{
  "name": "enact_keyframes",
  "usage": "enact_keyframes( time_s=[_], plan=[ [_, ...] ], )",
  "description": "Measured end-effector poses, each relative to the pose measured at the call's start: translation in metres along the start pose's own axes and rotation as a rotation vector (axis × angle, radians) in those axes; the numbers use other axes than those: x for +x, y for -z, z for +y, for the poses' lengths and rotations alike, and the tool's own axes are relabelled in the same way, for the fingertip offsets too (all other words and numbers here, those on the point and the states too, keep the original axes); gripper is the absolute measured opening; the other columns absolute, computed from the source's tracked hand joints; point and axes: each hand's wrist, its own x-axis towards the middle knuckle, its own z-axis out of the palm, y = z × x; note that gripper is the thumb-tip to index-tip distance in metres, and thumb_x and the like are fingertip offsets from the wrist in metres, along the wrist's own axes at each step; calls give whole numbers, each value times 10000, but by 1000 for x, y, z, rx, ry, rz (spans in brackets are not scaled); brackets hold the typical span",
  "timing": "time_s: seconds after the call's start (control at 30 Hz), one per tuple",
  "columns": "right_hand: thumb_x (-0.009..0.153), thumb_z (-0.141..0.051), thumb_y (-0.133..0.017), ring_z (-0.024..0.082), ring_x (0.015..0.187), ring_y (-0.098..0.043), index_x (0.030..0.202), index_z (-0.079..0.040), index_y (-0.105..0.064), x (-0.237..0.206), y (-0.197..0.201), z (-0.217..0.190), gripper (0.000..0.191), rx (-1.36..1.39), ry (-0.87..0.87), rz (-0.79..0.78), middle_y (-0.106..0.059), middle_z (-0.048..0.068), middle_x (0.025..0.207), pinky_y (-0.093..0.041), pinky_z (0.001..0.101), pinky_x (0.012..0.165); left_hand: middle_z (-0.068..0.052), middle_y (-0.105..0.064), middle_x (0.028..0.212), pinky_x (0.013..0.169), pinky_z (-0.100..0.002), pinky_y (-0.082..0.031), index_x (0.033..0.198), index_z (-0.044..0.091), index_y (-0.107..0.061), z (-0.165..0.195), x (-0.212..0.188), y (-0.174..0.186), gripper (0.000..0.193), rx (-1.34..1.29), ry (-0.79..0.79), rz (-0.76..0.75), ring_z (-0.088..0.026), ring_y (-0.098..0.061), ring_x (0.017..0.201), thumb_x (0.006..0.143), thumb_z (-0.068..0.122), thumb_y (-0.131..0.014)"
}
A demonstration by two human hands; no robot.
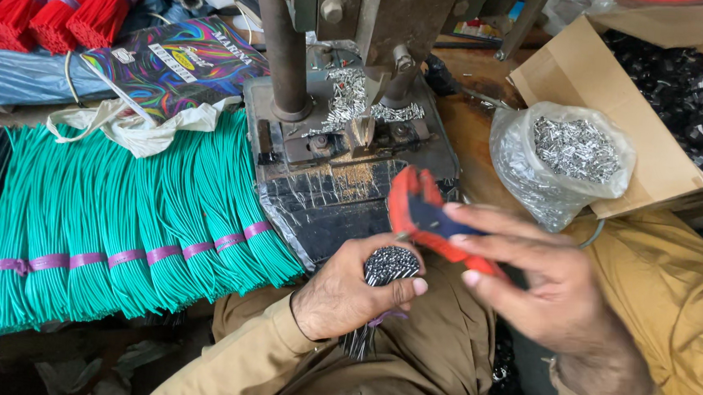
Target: The person attaches small metal ferrules to the ends of black wire bristles, inserting each bristle tip into a ferrule and crimping it under a bench press machine. They use pliers on a bundle of bristles, gather the finished bristles, and continue fitting ferrules one at a time from a bag of metal fittings.
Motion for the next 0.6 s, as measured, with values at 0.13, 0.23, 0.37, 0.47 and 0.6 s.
enact_keyframes(
  time_s=[0.13, 0.23, 0.37, 0.47, 0.6],
  plan=[
    [795, 25, -759, 312, 1303, -667, 1175, -61, -749, 6, -6, 0, 390, -11, 58, -169, -698, 154, 1366, -499, 445, 1108, -44, -690, 900, 676, -287, -604, 1097, 43, -692, -7, 7, -4, 261, 43, -39, -34, -102, -667, 764, 919, 218, -766],
    [805, 32, -742, 315, 1307, -663, 1177, -68, -738, 13, -7, -10, 386, -31, 119, -153, -698, 148, 1355, -514, 442, 1102, -72, -704, 1000, 780, -331, -584, 1131, 51, -696, -18, 12, -7, 311, 382, -321, 26, -163, -691, 910, 905, 240, -797],
    [784, 30, -747, 310, 1258, -683, 1154, -81, -745, 17, -7, -11, 386, -117, 238, -245, -708, 122, 1326, -540, 426, 1050, -220, -645, 1155, 899, -434, -495, 1108, 112, -734, -26, 12, -6, 366, 841, -751, 195, -370, -585, 1062, 788, 251, -845],
    [789, 22, -741, 310, 1257, -678, 1162, -90, -746, 10, -8, 0, 389, -142, 291, -263, -695, 113, 1343, -535, 431, 1041, -103, -712, 1147, 954, -344, -549, 1212, 118, -648, -22, 14, -4, 384, 290, -258, 7, -213, -688, 1112, 884, 283, -765],
    [816, 22, -736, 224, 1058, -756, 1222, -105, -770, 0, 2, 30, 427, 27, -135, -252, -722, 93, 1380, -594, 329, 726, -159, -677, 1005, 864, -381, -527, 1064, 58, -703, -9, 13, -6, 324, 671, -492, 164, -260, -641, 944, 825, 243, -819]
  ],
)
